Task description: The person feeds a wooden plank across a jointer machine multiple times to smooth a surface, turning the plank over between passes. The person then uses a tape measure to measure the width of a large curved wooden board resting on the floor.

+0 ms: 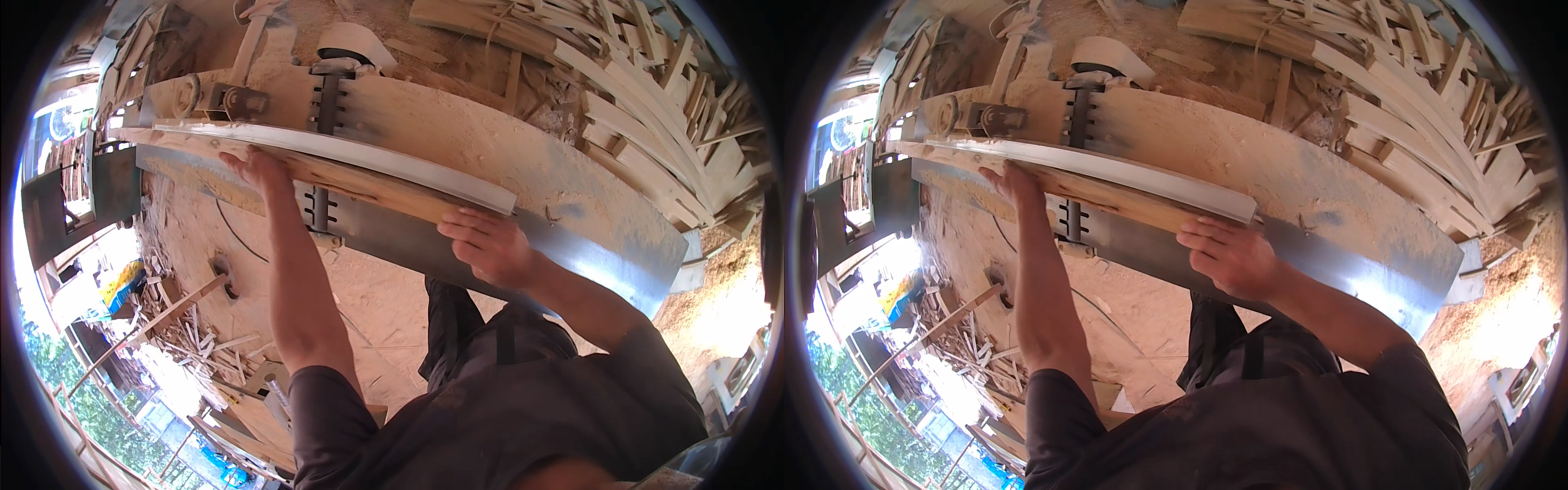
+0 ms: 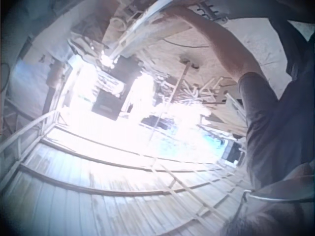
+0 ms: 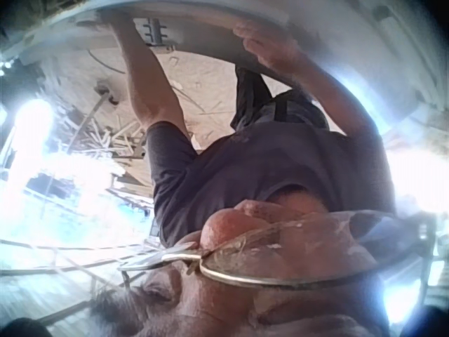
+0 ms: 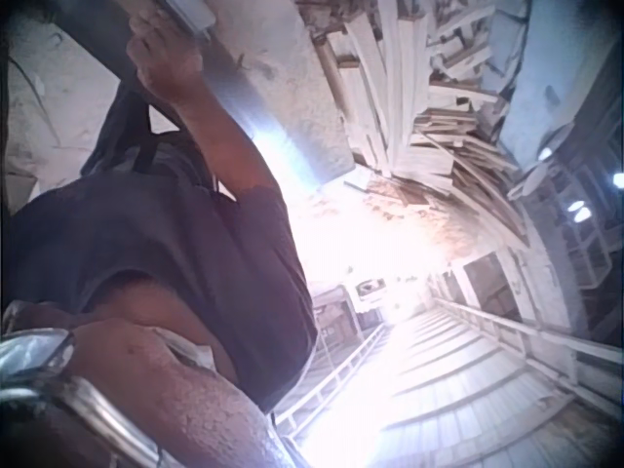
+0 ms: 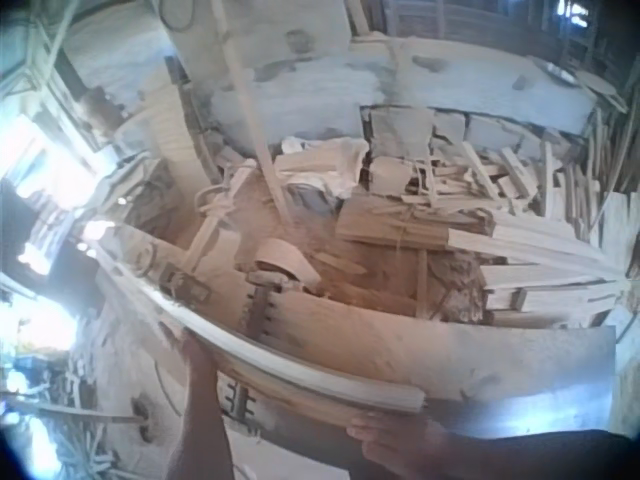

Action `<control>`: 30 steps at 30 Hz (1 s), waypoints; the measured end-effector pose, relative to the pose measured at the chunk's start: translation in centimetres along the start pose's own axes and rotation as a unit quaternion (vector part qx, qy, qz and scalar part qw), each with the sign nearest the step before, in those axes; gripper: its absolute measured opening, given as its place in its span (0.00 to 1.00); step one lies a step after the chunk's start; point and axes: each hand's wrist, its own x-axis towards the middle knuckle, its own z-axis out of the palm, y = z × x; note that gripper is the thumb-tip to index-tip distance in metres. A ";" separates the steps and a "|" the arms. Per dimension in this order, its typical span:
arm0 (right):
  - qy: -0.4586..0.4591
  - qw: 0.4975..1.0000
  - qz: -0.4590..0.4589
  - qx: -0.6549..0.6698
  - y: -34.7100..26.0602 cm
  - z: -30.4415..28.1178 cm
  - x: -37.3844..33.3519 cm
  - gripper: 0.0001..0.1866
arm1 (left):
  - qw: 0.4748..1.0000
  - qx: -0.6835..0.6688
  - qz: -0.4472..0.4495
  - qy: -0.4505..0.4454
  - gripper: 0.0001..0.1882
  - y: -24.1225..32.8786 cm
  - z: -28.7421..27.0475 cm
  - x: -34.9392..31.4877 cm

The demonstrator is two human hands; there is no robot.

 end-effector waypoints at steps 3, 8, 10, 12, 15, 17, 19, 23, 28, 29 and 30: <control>-0.005 1.000 0.003 0.009 0.2 1.1 0.7 0.04 | 0.999 0.030 0.015 -0.010 0.35 1.2 1.2 -4.9; 0.026 0.999 0.000 0.022 0.2 3.3 2.4 0.05 | 0.997 0.065 0.025 -0.016 0.36 3.1 2.4 -11.4; 0.015 1.000 0.006 0.019 0.3 3.9 2.9 0.05 | 0.993 0.111 0.027 -0.013 0.36 3.0 2.8 -12.6; -0.001 1.000 0.012 0.014 0.2 4.1 3.8 0.07 | 0.994 0.109 0.021 -0.010 0.35 2.7 3.0 -13.3; -0.009 1.000 -0.006 0.002 0.1 5.1 5.1 0.09 | 0.998 0.067 0.014 0.007 0.34 2.3 2.5 -11.0; -0.002 1.000 -0.010 0.011 0.3 6.0 6.1 0.09 | 0.996 0.084 0.029 0.017 0.33 3.1 2.6 -10.1; 0.004 1.000 -0.014 0.015 0.5 6.9 7.1 0.09 | 1.000 0.028 -0.003 0.011 0.33 5.1 3.0 -10.0; -0.001 0.999 -0.031 0.015 -0.2 8.0 9.5 0.07 | 0.999 -0.033 0.014 0.006 0.35 2.3 1.6 -5.6; 0.019 0.999 -0.032 0.013 0.2 10.2 11.8 0.07 | 0.992 -0.117 -0.023 -0.027 0.34 1.7 1.6 -2.4; 0.025 0.999 -0.031 0.020 0.3 10.7 12.3 0.06 | 0.990 -0.132 -0.034 -0.036 0.33 1.6 1.7 -1.8; 0.031 0.999 -0.033 0.029 0.2 11.0 12.9 0.06 | 0.992 -0.117 -0.033 -0.021 0.33 1.5 1.4 -1.1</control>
